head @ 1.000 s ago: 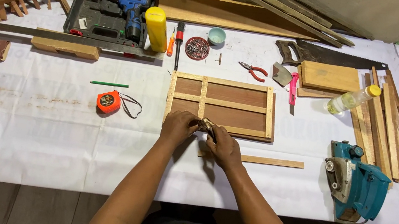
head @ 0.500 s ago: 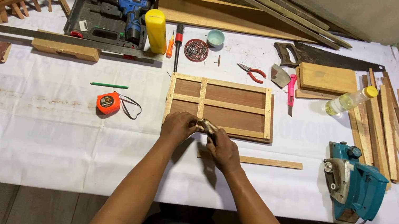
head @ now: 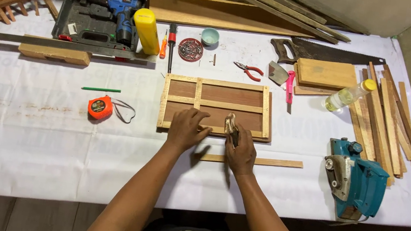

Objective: Assembling and sanding wooden components for a frame or furniture piece.

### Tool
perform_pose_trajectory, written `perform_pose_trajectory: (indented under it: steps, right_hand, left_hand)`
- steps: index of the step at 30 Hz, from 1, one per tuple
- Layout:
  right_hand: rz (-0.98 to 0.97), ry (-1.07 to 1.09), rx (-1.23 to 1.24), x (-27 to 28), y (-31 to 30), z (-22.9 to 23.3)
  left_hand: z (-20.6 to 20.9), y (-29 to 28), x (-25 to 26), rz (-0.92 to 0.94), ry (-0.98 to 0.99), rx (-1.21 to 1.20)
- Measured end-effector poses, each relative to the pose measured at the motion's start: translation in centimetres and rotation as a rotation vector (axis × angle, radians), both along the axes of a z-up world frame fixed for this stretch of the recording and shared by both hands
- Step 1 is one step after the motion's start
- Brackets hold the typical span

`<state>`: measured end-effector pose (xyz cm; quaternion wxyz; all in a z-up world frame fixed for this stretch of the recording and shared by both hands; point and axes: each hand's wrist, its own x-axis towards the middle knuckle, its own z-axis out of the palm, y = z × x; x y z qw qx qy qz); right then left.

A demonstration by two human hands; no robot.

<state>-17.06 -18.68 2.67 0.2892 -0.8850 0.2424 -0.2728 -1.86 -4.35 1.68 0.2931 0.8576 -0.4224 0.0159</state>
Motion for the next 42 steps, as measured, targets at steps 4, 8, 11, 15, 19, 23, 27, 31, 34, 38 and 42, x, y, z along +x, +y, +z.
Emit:
perform_pose_trajectory:
  steps: [4, 8, 11, 15, 19, 23, 27, 31, 34, 38, 42]
  right_hand:
    - [-0.049, 0.002, -0.069, -2.3, -3.8, -0.1]
    - [-0.118, 0.058, -0.034, -5.2, -8.9, -0.6]
    - [-0.143, 0.118, -0.039, -7.3, -13.2, -1.0]
    - [-0.144, 0.254, -0.098, -9.7, -18.0, -1.6]
    - [-0.152, 0.401, -0.073, -11.0, -20.9, -2.9]
    - [-0.109, 0.461, -0.100, -11.5, -22.5, -4.2]
    - [-0.138, 0.430, -0.094, -11.1, -22.5, -3.0]
    - [-0.093, 0.251, -0.174, -9.3, -21.7, -1.3]
    - [0.019, 0.165, -0.155, -7.1, -21.1, -1.6]
    - [0.116, 0.198, -0.041, -3.9, -19.1, -2.4]
    - [0.145, 0.302, 0.083, -1.5, -16.9, -2.2]
  left_hand:
    - [0.9, -5.6, -3.4, -0.136, -0.024, -0.076]
    - [0.7, -11.6, -7.2, -0.210, 0.046, -0.112]
    - [0.5, -16.2, -9.4, -0.211, 0.000, -0.131]
    - [-0.4, -21.4, -12.2, -0.186, -0.056, -0.011]
    - [-1.6, -24.7, -13.9, -0.148, -0.090, -0.006]
    - [-2.4, -25.8, -14.6, -0.177, -0.129, 0.175]
    - [-1.1, -25.7, -14.8, -0.198, -0.138, 0.199]
    - [-1.6, -24.7, -13.8, -0.170, -0.174, 0.113]
    - [-1.1, -23.2, -12.1, -0.095, -0.159, -0.019]
    - [-0.4, -19.4, -8.8, 0.082, -0.097, -0.001]
    - [0.2, -13.7, -5.0, 0.434, -0.155, 0.025]
